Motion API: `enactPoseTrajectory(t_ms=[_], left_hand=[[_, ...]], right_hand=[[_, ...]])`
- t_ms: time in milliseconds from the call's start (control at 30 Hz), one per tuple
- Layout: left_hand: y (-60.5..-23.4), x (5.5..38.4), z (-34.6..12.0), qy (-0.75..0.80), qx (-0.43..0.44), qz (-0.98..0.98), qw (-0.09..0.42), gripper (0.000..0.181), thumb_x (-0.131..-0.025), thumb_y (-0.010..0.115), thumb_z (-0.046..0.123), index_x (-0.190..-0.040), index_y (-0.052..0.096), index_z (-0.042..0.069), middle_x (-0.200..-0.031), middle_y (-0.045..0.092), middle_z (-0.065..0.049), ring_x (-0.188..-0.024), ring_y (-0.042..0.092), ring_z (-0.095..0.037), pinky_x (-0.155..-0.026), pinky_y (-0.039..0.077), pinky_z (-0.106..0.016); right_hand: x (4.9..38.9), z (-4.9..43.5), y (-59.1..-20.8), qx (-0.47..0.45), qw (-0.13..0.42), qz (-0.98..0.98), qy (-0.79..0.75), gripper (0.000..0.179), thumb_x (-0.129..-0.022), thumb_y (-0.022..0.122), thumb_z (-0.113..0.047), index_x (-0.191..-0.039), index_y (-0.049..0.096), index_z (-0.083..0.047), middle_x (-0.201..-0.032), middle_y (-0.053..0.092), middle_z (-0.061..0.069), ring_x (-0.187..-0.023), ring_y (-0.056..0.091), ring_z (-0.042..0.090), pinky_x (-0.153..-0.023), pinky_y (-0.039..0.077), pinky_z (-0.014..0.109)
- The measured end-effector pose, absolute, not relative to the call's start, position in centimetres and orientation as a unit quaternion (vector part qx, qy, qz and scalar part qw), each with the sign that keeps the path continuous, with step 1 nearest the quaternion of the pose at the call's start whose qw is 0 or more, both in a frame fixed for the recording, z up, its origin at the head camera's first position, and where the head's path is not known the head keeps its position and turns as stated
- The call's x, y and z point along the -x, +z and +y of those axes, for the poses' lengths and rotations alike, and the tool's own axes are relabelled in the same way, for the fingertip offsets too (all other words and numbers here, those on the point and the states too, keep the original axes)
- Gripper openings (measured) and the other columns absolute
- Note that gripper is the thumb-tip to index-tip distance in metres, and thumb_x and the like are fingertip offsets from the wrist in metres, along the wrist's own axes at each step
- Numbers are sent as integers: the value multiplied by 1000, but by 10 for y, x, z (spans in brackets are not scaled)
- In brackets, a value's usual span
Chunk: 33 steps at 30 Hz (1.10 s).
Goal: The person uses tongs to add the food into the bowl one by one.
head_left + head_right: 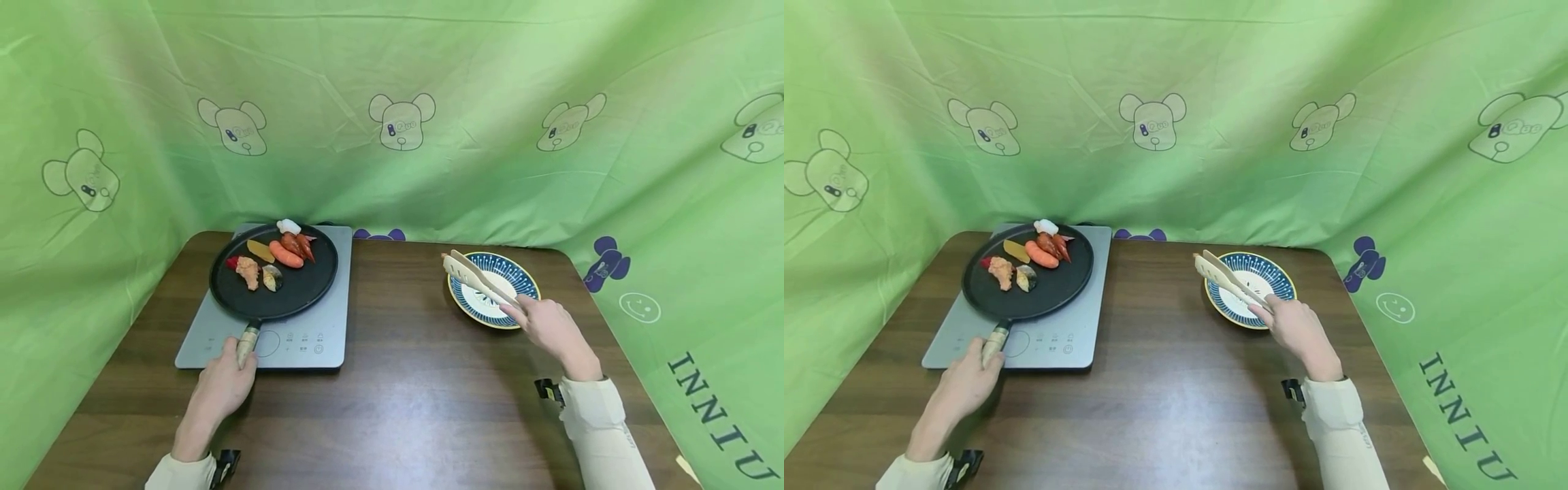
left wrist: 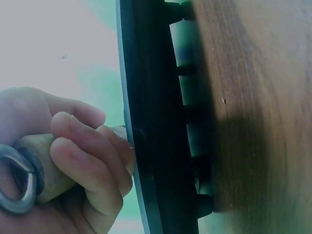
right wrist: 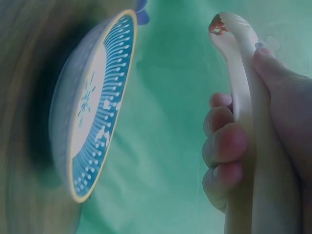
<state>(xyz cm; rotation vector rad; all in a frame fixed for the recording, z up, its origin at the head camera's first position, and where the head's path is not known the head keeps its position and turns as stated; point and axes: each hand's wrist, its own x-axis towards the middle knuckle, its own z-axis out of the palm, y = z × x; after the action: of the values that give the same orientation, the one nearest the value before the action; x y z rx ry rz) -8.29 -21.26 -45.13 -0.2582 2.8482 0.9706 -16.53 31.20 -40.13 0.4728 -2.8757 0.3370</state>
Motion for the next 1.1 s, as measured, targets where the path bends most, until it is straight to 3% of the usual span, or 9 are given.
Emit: enactPoseTrajectory(t_ms=[867, 1100], left_hand=[[-452, 84, -212, 310, 83, 945, 67, 46, -97, 38, 28, -127, 27, -6, -68, 44, -12, -51, 44, -23, -45, 35, -35], [-452, 85, -214, 305, 78, 947, 64, 49, -97, 37, 27, -130, 25, -8, -68, 45, -14, -51, 45, -24, -45, 35, -35]], right_hand=[[194, 246, -396, -242, 138, -951, 136, 36, -93, 59, -35, -68, 41, -16, -53, 32, -5, -48, 36, 17, -46, 31, 32], [198, 221, -391, -244, 107, -951, 155, 34, -93, 58, -37, -70, 45, -15, -55, 36, -4, -49, 39, 16, -47, 33, 33]])
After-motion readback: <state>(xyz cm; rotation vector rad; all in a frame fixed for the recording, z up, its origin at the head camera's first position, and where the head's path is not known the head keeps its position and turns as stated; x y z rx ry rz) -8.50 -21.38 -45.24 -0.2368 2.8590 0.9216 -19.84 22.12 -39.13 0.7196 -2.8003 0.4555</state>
